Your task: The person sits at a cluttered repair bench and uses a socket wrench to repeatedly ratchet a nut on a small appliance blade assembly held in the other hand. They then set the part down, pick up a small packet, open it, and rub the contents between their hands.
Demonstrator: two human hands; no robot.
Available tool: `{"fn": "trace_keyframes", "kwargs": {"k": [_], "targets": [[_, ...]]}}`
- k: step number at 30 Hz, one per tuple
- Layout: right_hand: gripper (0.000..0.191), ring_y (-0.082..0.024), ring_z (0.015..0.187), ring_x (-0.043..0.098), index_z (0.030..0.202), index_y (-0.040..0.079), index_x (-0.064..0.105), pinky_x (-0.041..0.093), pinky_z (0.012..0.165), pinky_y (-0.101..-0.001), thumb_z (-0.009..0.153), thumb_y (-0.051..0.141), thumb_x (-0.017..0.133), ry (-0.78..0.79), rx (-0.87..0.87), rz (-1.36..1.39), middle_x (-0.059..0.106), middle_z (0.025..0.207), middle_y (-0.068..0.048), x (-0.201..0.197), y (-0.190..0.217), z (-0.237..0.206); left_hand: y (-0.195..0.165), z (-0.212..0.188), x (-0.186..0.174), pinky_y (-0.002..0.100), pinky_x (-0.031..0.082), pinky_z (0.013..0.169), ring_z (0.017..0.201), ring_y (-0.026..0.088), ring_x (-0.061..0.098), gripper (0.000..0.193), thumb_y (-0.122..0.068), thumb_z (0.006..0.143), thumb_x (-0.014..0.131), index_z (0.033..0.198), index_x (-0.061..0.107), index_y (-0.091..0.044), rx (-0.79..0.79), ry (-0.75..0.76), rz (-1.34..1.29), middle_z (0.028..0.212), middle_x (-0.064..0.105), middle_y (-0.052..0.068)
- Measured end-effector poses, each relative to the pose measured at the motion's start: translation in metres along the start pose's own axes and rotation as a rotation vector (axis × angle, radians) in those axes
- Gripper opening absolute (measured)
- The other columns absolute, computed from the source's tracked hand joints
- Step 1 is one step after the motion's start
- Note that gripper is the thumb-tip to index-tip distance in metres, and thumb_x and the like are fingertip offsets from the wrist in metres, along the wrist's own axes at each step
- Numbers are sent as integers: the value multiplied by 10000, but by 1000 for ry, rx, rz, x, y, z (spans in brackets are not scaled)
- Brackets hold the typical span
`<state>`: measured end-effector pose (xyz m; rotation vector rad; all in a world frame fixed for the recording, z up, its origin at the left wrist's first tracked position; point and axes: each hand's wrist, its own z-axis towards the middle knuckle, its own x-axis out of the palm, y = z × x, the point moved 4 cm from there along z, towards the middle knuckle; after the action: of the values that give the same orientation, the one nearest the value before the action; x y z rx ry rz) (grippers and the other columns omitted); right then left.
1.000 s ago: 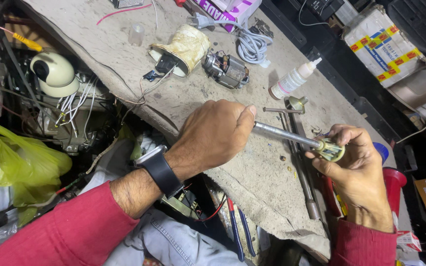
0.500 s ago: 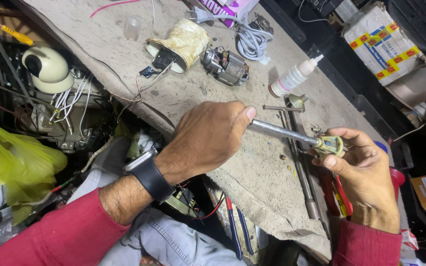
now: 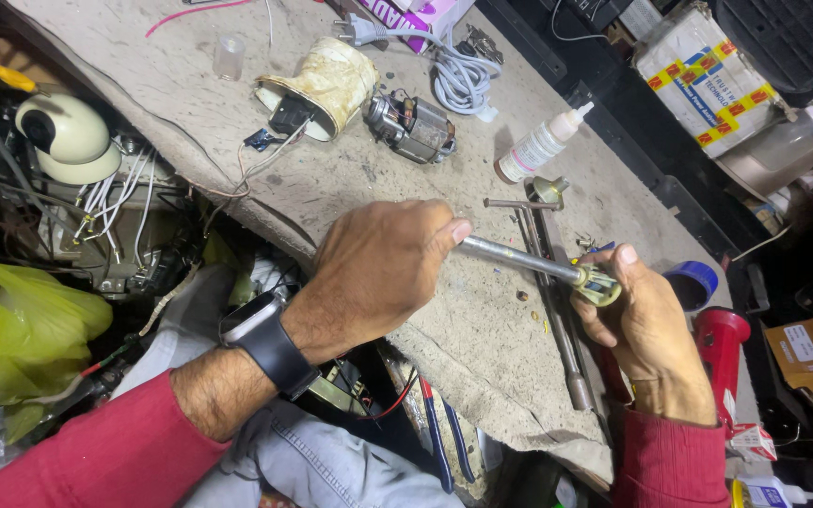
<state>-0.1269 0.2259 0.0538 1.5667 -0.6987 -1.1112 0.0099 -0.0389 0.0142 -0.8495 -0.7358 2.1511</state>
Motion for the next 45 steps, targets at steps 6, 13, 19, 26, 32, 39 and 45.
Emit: {"fn": "trace_keyframes", "kwargs": {"k": [6, 13, 19, 26, 32, 39, 45], "targets": [[608, -101, 378, 314, 997, -14, 600, 226, 324, -231, 1019, 586, 507, -100, 169, -21, 464, 548, -77, 0, 1, -4, 0, -5, 0, 470, 463, 631, 718, 320, 621, 218, -251, 1017, 609, 907, 607, -64, 49, -30, -14, 773, 598, 109], [462, -138, 496, 489, 1022, -4, 635, 346, 389, -236, 989, 457, 631, -78, 17, 74, 611, 703, -109, -6, 7, -3, 1, -5, 2, 473, 464, 626, 720, 304, 634, 182, -229, 991, 622, 926, 617, -59, 16, -5, -16, 777, 626, 100], [379, -177, 638, 606, 1111, -29, 650, 485, 528, -281, 992, 329, 685, -11, -47, 127, 670, 832, -128, -7, 6, -3, 0, -3, 3, 520, 454, 615, 650, 352, 630, 265, -252, 1028, 562, 875, 608, -41, -42, -14, 59, 697, 620, 141], [306, -231, 986, 709, 1127, 46, 641, 620, 880, -374, 846, -12, 750, 78, -222, 164, 691, 1117, -155, -7, 11, -9, -1, 4, 0, 532, 478, 585, 554, 392, 626, 380, -292, 1032, 490, 788, 637, -40, -109, 4, 12, 584, 599, 186], [385, -237, 1174, 674, 1118, 33, 639, 602, 988, -401, 826, -172, 785, 194, -500, 140, 628, 1291, -186, -5, 18, -15, 2, 12, -4, 514, 479, 576, 506, 358, 627, 453, -323, 1019, 471, 709, 632, -34, -218, 48, -78, 535, 582, 169], [452, -266, 1067, 714, 1189, 23, 646, 635, 928, -452, 783, -124, 778, 61, -336, 157, 678, 1243, -176, -5, 13, -11, 4, 12, -7, 506, 457, 574, 523, 353, 583, 544, -404, 1057, 447, 699, 586, -18, -166, 49, -100, 550, 540, 174], [466, -246, 1065, 725, 1198, -2, 642, 636, 937, -452, 770, -102, 796, 29, -278, 143, 692, 1220, -164, -3, 16, -11, 3, 8, -10, 484, 442, 561, 510, 326, 547, 514, -421, 1039, 451, 730, 563, -26, -195, 147, -152, 548, 513, 151]]}}
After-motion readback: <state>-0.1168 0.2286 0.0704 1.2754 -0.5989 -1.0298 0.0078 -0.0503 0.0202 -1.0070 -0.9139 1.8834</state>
